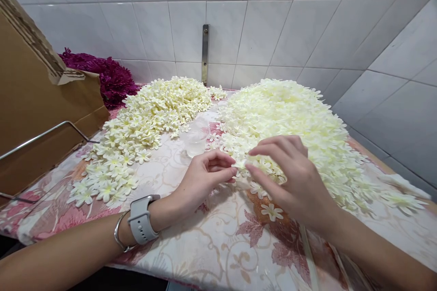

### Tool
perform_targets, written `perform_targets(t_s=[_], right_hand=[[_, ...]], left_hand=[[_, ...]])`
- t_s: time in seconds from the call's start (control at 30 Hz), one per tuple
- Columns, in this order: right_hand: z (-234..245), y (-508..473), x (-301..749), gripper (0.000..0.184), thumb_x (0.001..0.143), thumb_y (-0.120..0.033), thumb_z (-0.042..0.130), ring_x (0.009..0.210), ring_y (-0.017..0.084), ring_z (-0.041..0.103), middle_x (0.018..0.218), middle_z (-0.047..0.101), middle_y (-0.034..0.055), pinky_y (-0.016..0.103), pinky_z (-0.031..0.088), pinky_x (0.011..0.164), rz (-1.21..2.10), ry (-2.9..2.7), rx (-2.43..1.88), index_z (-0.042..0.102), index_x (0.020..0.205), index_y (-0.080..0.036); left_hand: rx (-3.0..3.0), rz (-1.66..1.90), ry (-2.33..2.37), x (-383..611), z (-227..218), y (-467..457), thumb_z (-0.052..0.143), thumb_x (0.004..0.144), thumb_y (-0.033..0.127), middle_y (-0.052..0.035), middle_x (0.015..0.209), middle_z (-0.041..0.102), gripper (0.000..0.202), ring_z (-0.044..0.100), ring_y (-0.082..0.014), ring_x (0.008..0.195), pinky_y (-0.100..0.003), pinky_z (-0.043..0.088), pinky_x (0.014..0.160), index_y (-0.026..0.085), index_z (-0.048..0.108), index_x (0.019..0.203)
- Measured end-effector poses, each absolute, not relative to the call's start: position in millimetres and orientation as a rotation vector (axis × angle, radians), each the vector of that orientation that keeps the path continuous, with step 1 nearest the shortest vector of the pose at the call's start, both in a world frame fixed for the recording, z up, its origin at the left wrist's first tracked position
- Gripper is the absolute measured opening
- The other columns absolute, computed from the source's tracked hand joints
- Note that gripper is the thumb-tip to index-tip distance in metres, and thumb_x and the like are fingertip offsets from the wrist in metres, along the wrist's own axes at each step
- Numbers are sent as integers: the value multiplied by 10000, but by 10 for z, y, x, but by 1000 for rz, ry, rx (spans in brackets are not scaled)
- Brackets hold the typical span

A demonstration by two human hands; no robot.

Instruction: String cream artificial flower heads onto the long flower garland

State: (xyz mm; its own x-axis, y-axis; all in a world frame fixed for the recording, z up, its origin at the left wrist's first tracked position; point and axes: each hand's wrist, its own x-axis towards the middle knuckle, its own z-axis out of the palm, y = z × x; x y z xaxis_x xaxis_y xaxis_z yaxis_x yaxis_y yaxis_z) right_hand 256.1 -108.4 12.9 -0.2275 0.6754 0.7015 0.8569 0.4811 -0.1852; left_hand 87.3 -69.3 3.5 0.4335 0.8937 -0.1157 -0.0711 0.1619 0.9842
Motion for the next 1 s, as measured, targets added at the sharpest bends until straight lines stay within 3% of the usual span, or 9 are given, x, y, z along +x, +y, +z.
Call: perform_targets(t_s=[0.17, 0.37, 0.53, 0.63, 0.77, 1.0], right_hand=[[119, -1116, 2524, 136, 854, -120, 494, 708, 181, 482, 705, 607, 22, 341, 284, 637, -165, -2121, -1240, 517, 750, -205], [128, -1126, 2535, 134, 871, -132, 459, 755, 190, 494, 759, 613, 25, 353, 303, 679, 19, -2054, -1294, 504, 773, -211], [140, -1129, 2528, 66, 858, -261, 513, 800, 197, 509, 805, 592, 37, 344, 379, 705, 166, -1953, -1369, 524, 821, -207], [168, -1120, 2535, 156, 835, -352, 550, 872, 210, 544, 904, 620, 50, 344, 421, 730, 325, -1903, -1431, 573, 905, -214], [202, -1107, 2556, 154, 856, -269, 512, 790, 190, 566, 786, 647, 24, 333, 426, 706, 447, -1940, -1401, 606, 744, -221], [204, -1116, 2560, 153, 830, -275, 553, 747, 184, 558, 731, 636, 16, 314, 410, 653, 415, -1859, -1387, 606, 694, -228]], left_hand=[[1239, 808, 851, 866, 23, -694, 716, 661, 212, 13, 727, 624, 153, 583, -100, 667, -213, 446, 623, 162, 621, 769], [1234, 814, 822, 867, 32, -705, 723, 662, 217, 20, 721, 603, 165, 572, -91, 661, -209, 439, 614, 163, 612, 772], [1213, 826, 831, 868, 44, -701, 701, 687, 223, 23, 699, 605, 126, 573, -88, 639, -206, 446, 605, 161, 608, 747], [1195, 839, 843, 866, 51, -695, 693, 697, 222, 16, 709, 611, 122, 578, -92, 651, -192, 449, 586, 162, 596, 738], [1225, 889, 875, 853, 54, -700, 714, 680, 233, 18, 727, 603, 166, 583, -103, 670, -197, 468, 589, 173, 580, 756], [1302, 819, 855, 854, 77, -750, 698, 702, 298, -11, 773, 664, 144, 594, -127, 713, -220, 468, 631, 169, 697, 765]])
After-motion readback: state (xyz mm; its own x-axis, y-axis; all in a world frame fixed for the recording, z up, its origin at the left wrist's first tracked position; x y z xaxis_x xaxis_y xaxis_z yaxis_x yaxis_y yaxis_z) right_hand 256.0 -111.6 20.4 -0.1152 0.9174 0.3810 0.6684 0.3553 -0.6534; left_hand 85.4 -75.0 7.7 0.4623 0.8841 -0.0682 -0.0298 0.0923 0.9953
